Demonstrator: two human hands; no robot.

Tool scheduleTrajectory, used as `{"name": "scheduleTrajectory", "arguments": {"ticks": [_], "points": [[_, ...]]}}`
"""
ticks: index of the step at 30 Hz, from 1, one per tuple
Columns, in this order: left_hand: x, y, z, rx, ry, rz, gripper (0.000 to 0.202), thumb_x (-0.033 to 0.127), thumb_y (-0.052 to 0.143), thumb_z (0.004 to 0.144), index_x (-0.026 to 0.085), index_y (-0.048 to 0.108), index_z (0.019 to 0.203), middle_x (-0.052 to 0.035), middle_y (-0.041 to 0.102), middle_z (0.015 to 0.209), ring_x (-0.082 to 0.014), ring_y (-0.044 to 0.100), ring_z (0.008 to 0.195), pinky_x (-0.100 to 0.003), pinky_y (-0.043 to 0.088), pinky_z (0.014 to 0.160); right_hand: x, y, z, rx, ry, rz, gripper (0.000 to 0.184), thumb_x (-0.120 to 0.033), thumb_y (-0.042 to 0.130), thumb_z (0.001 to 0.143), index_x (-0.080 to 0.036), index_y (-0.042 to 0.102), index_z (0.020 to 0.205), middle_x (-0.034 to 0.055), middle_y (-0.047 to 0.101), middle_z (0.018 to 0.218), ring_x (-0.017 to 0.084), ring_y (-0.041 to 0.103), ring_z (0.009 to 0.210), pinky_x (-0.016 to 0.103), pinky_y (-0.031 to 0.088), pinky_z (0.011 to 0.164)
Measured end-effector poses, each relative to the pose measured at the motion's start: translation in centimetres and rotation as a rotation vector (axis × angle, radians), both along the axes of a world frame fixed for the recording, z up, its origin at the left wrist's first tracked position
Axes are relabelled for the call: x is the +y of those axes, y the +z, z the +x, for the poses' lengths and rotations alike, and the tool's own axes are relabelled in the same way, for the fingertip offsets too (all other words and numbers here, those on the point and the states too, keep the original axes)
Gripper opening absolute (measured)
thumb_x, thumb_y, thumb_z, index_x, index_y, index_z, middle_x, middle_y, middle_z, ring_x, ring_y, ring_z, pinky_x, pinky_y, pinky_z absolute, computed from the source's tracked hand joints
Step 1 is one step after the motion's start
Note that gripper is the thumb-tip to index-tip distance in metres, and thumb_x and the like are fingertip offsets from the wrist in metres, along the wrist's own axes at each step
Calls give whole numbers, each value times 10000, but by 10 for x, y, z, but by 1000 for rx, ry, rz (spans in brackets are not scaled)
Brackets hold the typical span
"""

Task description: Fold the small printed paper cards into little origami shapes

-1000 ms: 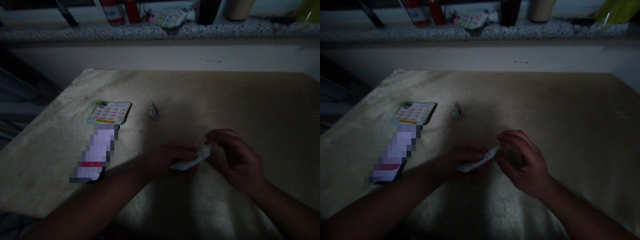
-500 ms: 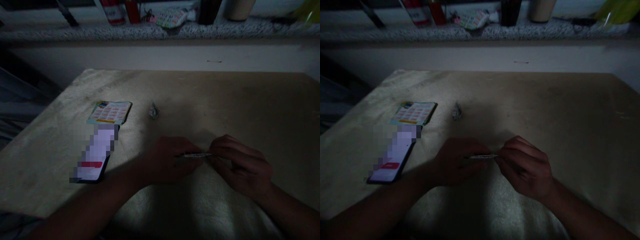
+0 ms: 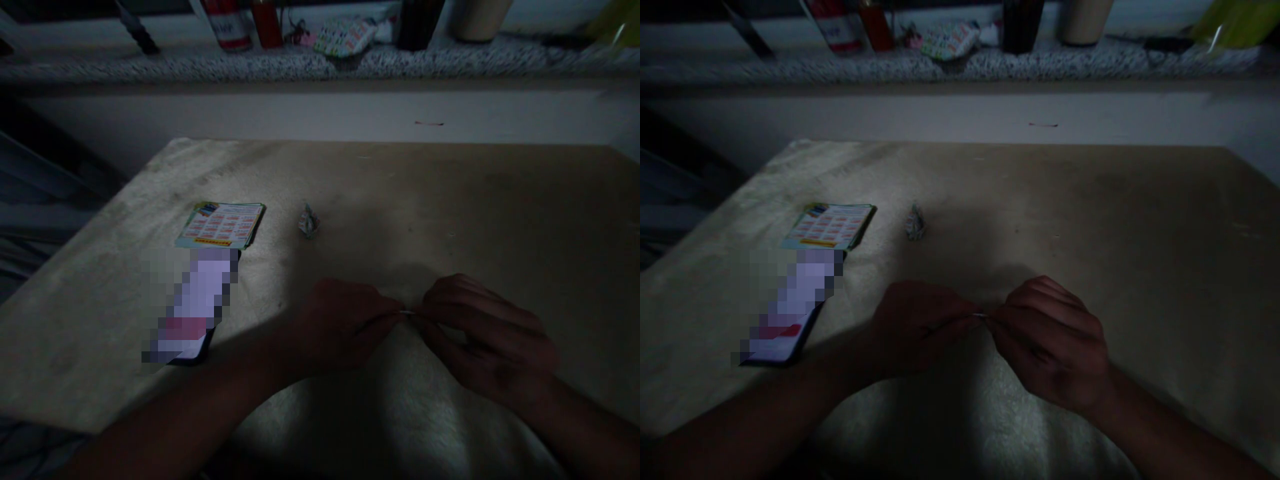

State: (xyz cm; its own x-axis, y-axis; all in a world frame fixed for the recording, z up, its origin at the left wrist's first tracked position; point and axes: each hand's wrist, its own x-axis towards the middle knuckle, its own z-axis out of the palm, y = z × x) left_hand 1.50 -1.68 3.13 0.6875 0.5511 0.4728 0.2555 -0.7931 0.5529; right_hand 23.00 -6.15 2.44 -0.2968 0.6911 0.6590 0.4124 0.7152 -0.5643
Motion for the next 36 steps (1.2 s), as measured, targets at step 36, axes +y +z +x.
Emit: {"name": "scheduleTrajectory", "arguments": {"ticks": [36], "points": [[0, 0, 9, -83, 118, -540, 129, 202, 666, 870, 143, 778, 896, 0, 766, 763, -83, 671, 635, -152, 465, 599, -3, 1, -8, 6, -296, -273, 110, -119, 755, 770, -219, 716, 794, -75, 678, 606, 13, 306, 331, 233, 176, 313]]}}
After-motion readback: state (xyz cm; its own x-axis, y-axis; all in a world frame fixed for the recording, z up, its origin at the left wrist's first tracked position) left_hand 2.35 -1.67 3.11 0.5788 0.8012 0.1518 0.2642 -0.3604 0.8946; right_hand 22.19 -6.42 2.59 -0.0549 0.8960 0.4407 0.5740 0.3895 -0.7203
